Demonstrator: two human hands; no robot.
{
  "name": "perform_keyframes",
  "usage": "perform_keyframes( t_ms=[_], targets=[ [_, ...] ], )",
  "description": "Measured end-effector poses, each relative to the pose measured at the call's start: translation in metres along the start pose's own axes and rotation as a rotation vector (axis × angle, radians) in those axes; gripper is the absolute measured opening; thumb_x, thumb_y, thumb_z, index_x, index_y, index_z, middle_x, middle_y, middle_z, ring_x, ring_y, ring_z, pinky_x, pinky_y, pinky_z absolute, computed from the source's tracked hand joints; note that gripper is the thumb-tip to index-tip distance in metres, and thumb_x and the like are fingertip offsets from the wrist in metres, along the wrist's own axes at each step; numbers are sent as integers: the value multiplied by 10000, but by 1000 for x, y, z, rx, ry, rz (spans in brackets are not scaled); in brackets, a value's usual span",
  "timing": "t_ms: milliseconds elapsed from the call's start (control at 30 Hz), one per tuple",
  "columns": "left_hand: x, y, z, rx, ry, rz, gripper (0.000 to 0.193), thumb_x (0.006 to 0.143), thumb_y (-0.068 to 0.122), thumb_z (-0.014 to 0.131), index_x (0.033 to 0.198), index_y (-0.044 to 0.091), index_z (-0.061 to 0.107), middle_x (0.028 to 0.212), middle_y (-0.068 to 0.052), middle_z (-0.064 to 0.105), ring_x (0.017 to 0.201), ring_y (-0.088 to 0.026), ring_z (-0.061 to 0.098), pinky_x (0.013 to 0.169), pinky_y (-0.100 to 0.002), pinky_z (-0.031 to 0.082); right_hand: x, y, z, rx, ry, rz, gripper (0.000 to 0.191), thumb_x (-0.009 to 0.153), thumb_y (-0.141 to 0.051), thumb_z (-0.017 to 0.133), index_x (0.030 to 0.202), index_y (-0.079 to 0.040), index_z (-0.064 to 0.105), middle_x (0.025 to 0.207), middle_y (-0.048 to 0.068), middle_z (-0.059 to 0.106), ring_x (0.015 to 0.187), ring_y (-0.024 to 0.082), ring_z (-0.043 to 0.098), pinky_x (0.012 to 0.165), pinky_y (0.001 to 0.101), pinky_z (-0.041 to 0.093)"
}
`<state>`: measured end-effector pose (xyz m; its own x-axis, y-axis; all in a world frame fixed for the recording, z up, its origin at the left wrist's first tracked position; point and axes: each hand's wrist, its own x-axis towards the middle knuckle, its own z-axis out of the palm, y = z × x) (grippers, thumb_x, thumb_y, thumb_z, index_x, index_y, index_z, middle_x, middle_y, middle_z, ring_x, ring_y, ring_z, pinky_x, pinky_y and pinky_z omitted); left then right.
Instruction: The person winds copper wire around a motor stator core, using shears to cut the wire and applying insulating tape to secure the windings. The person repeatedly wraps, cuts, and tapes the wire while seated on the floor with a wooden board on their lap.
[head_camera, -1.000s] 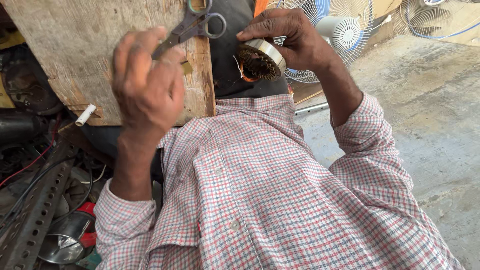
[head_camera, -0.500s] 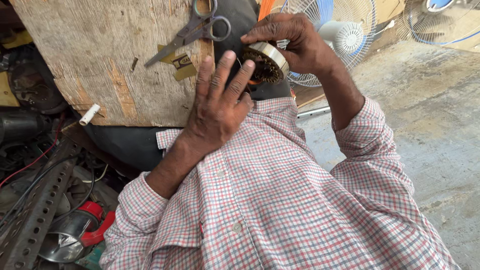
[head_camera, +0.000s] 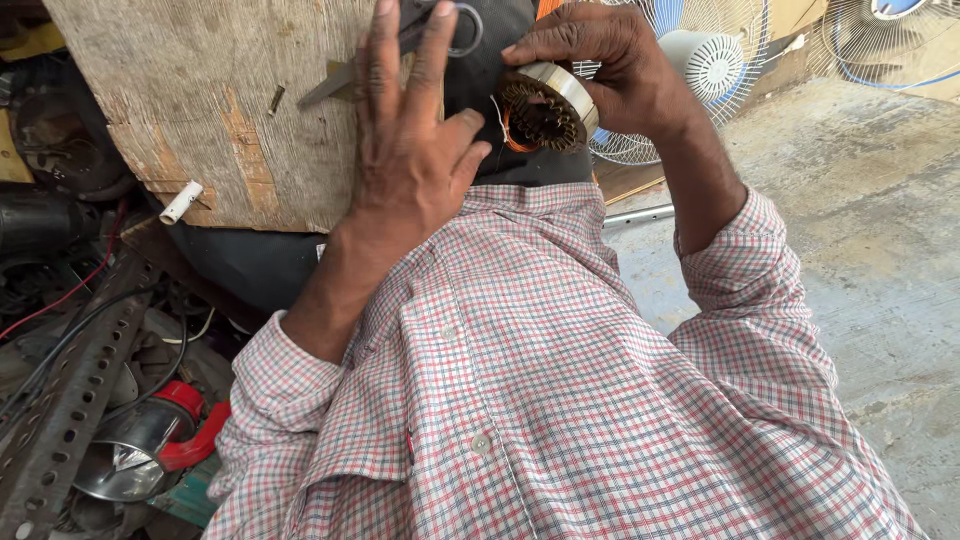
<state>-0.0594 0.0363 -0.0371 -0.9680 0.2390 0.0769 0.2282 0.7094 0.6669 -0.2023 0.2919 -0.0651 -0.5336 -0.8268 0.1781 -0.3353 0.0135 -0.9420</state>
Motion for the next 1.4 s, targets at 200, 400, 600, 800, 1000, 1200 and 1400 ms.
perform_keyframes(
  t_ms=[200, 400, 600, 800, 1000, 1200, 1400],
  targets=[
    [-4, -25, -8, 445, 90, 167, 330, 1053, 9, 571, 736, 89, 620, 1746, -60, 96, 1586, -397, -53, 1270, -621, -78, 0, 0, -1, 1, -9, -25, 271, 1079, -195, 800, 1306, -64, 729, 1163, 93, 732, 1097, 198, 730, 978, 300, 603],
    [-8, -37, -56, 413, 91, 106, 196, 1050, 129, 644, 886, 42, 706, 1721, -76, 258, 1575, -445, 66, 1297, -657, 32, 2, 3, -1, 5, -14, -49, 335, 1015, -179, 811, 1324, -74, 736, 1197, 100, 731, 1075, 213, 719, 964, 316, 604],
    [9, -11, -68, 75, -21, 144, 230, 1022, 191, 807, 1160, 8, 786, 1675, -188, 290, 1556, -472, 163, 1315, -634, 211, -3, -4, -6, -75, 3, -1, 283, 1028, -113, 774, 1305, -74, 729, 1219, 114, 735, 1139, 253, 729, 1007, 367, 584],
    [29, 5, -18, 98, -70, 347, 89, 1104, 174, 771, 1061, 107, 811, 1722, -123, 248, 1603, -382, 160, 1343, -557, 237, 0, -8, -3, 14, 19, -32, 297, 1077, -95, 771, 1369, -92, 714, 1181, 114, 715, 1099, 220, 734, 972, 323, 622],
    [40, 0, -15, 79, -120, 406, 125, 1070, 199, 765, 1009, 100, 810, 1715, -83, 279, 1584, -389, 167, 1336, -578, 240, 0, -12, -6, -10, 18, -24, 268, 1073, -62, 756, 1333, -67, 690, 1169, 104, 706, 1035, 210, 741, 890, 288, 636],
    [55, 2, -17, 61, -217, 397, 170, 998, 165, 790, 850, 83, 772, 1636, -132, 493, 1542, -387, 394, 1307, -560, 308, -11, -38, 8, -78, 291, 386, 218, 1033, -65, 763, 1229, 23, 722, 1025, 137, 678, 875, 200, 701, 740, 298, 594],
    [59, 7, -13, 86, -203, 429, 173, 1004, 166, 802, 883, 49, 765, 1543, -149, 564, 1401, -364, 540, 1192, -518, 484, -52, -72, 49, -68, 559, 219, 343, 1047, -166, 737, 1194, 60, 524, 1309, 194, 605, 1150, 207, 695, 970, 335, 634]
  ],
)
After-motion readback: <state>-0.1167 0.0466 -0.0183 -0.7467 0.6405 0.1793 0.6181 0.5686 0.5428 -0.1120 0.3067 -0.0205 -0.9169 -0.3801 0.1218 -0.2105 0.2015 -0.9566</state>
